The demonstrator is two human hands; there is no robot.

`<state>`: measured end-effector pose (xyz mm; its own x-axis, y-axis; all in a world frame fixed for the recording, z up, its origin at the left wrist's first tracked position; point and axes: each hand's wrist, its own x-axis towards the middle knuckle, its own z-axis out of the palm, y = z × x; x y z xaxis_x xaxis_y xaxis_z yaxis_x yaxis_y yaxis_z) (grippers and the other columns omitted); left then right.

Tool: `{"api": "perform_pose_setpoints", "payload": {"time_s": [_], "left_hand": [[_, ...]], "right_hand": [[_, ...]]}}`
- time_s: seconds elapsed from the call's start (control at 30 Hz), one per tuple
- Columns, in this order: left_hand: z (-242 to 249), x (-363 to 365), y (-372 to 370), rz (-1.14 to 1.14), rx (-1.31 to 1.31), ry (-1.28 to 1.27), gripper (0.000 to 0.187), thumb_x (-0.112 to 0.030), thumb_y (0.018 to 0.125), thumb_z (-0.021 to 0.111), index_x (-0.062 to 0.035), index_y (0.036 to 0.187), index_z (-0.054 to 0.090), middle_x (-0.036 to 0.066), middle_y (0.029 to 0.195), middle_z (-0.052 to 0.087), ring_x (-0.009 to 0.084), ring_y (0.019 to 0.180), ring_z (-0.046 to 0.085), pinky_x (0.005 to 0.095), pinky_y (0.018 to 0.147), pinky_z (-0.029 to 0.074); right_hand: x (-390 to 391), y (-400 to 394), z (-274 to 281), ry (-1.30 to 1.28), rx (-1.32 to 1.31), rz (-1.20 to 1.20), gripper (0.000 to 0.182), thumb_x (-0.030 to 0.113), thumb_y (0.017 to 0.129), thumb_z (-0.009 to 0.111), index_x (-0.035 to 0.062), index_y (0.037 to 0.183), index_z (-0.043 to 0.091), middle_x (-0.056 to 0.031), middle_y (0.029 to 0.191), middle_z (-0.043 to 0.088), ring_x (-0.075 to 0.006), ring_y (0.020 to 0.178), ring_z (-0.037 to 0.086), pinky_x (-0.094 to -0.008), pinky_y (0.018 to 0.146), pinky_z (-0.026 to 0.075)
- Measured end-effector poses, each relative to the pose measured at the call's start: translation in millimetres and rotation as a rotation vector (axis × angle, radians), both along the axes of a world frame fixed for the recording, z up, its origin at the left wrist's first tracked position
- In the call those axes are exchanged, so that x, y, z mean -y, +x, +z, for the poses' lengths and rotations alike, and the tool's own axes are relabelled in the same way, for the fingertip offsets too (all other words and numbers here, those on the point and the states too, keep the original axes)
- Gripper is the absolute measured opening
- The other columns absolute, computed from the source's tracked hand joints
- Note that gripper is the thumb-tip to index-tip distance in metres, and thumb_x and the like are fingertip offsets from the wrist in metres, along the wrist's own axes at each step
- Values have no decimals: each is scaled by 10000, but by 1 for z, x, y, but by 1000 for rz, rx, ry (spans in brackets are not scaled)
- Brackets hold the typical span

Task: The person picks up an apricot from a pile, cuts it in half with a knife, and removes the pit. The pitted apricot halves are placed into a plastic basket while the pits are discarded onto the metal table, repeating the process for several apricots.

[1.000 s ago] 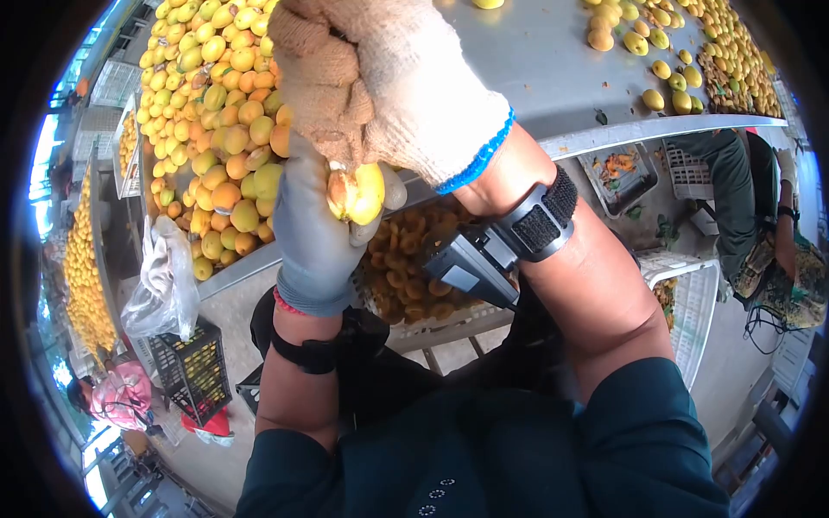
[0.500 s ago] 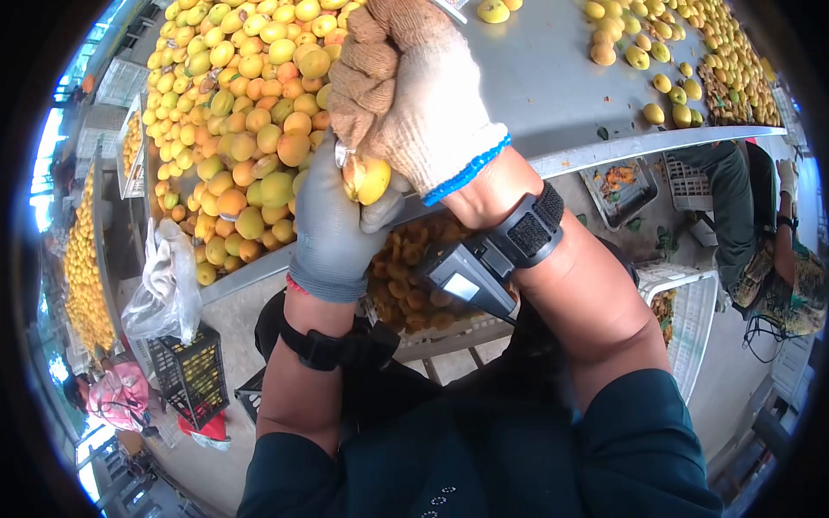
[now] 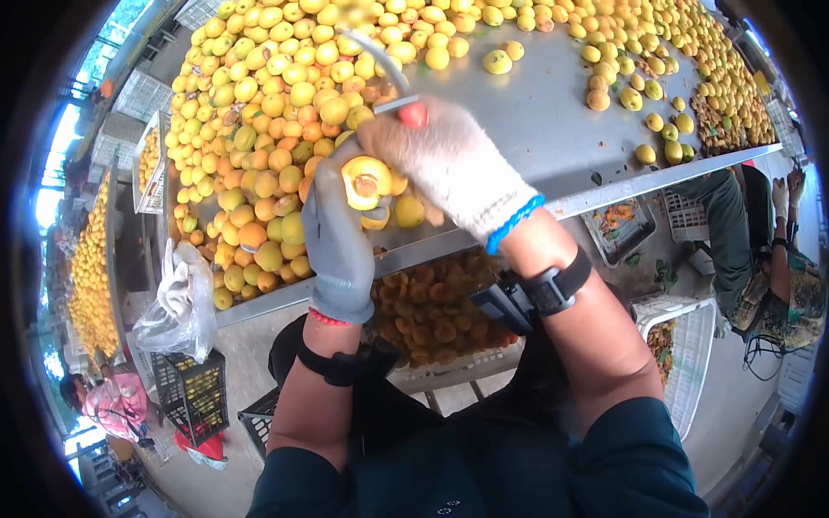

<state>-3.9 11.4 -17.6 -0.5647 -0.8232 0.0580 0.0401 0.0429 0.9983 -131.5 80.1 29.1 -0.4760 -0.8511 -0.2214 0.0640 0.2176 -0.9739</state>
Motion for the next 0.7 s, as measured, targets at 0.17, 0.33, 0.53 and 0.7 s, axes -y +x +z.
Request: {"api": "perform_pose_setpoints", "payload": {"time_s": [0.17,0.33,0.53,0.7], "left_hand": [[-5,3,1,-3,15,-439,465,-207,1079,290,80,1334,552,186,1380,558,263,1302,501,374,1109,365],[-12,3,3,20,14,-700,410,-37,987,410,61,1360,550,205,1331,591,317,1183,561,391,1033,431],[2,-1,9,14,86,-788,421,-23,948,446,47,1343,575,223,1310,585,357,1214,552,415,1014,454],[-1,-5,12,-42,120,-823,430,-3,918,454,36,1323,590,208,1322,556,355,1230,543,430,1066,426]], "right_hand": [[-6,6,-14,101,204,84,373,433,892,662,62,881,618,0,587,504,-110,400,458,-266,360,372],[-11,8,-19,135,457,62,322,423,885,668,114,884,580,19,565,459,-91,426,457,-248,367,343],[-7,6,-31,64,569,134,278,397,874,669,138,886,569,14,585,473,-91,408,444,-237,365,342],[-4,5,-54,-44,734,145,79,66,881,552,92,945,591,-17,634,544,-111,446,539,-231,347,373]]}}
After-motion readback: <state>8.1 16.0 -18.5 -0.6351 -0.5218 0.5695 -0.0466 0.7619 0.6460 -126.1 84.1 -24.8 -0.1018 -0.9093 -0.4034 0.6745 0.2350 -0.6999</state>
